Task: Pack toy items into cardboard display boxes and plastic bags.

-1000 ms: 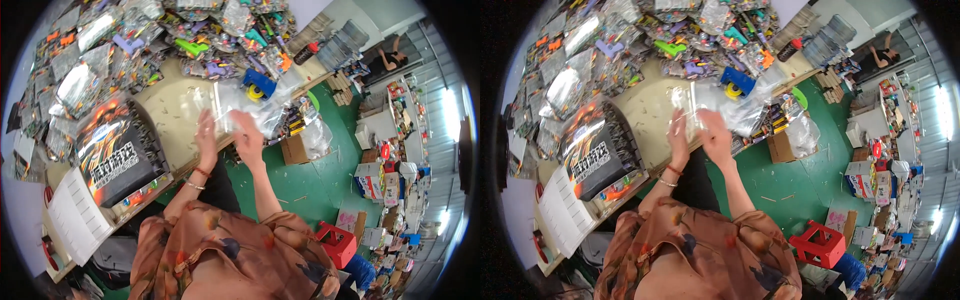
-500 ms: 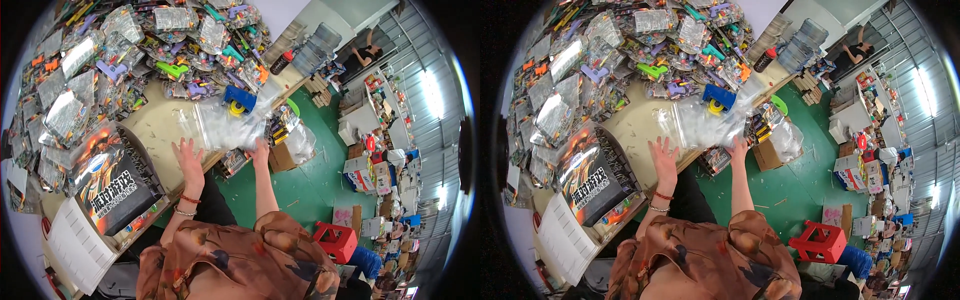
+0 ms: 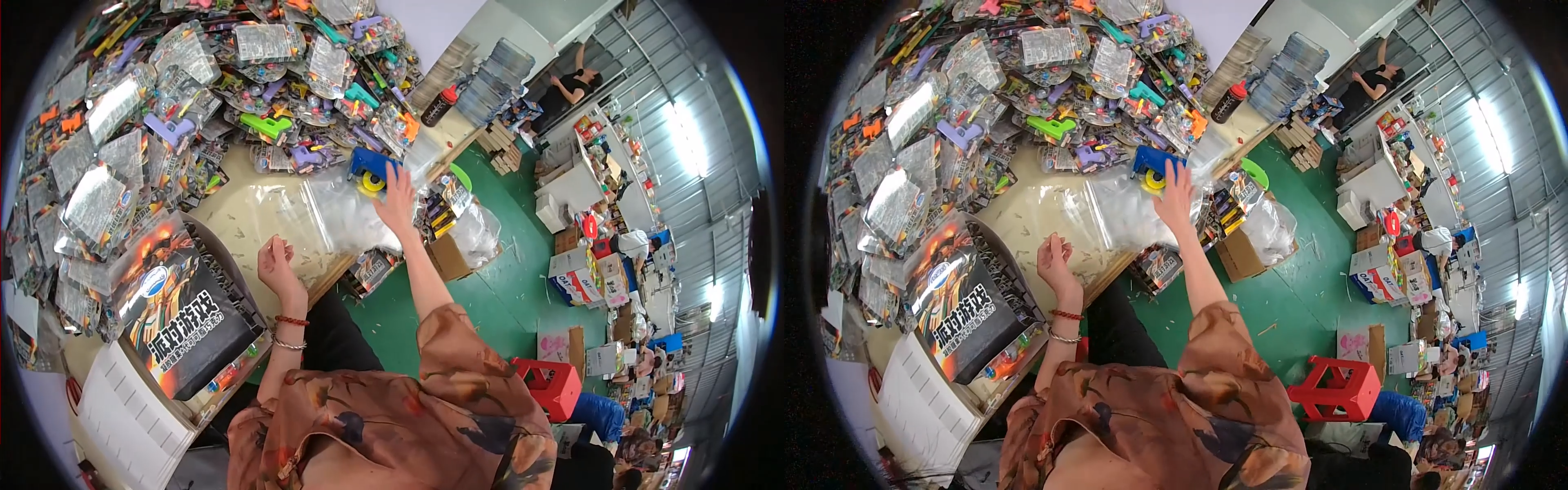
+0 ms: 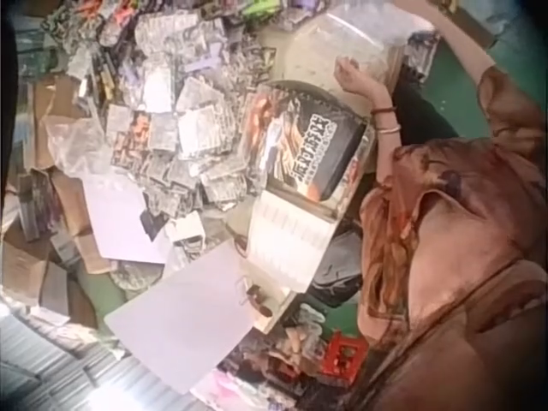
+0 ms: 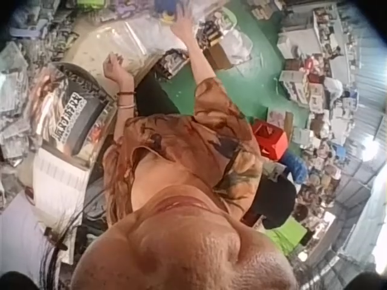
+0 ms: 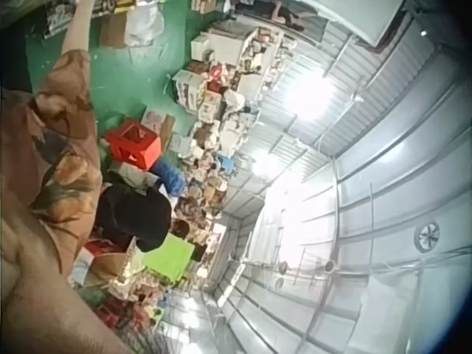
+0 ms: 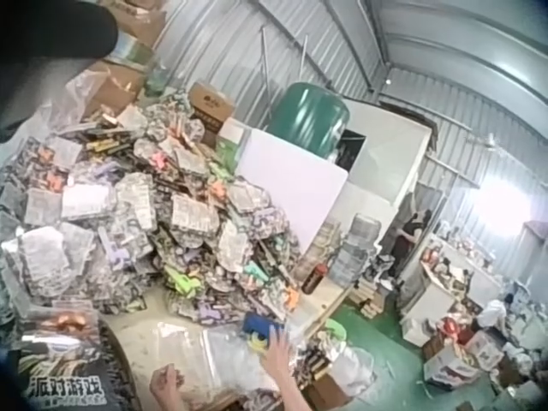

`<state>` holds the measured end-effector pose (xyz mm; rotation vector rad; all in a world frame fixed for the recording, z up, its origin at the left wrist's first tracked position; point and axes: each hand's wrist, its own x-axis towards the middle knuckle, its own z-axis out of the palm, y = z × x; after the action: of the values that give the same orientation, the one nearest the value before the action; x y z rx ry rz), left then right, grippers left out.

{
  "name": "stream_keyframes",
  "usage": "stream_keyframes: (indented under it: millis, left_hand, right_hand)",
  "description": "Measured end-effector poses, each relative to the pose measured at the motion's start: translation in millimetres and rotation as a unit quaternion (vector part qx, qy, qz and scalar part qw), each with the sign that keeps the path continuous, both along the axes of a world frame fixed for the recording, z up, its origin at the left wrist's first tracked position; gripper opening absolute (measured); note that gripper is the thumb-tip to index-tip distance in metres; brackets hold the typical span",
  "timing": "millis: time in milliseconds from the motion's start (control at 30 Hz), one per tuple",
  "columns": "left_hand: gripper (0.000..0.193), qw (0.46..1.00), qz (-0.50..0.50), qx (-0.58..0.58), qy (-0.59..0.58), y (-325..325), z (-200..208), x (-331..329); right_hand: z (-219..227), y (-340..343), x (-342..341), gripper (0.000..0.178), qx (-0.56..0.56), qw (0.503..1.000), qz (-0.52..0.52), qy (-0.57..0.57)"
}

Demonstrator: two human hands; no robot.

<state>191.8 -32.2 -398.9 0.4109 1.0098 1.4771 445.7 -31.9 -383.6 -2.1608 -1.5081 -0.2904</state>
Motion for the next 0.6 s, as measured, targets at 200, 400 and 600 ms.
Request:
stream_keyframes:
  millis: [200,400,600]
  left_hand:
    - [0.009,0.995,-0.018,0.090,0.041,-5,1,12]
    - [0.012,0.994,-0.035,0.090,0.040,3,-8,8]
    - [0.010,0.993,-0.033,0.103,0.050,2,-3,10]
  right_hand:
    - [-41,56,101,0.095,-0.150,0.978,0.138,-0.047]
    - [-43,69,115,0.078,-0.078,0.986,0.145,-0.016]
    - [-28,74,103,0.082,-0.188,0.978,0.069,0.052]
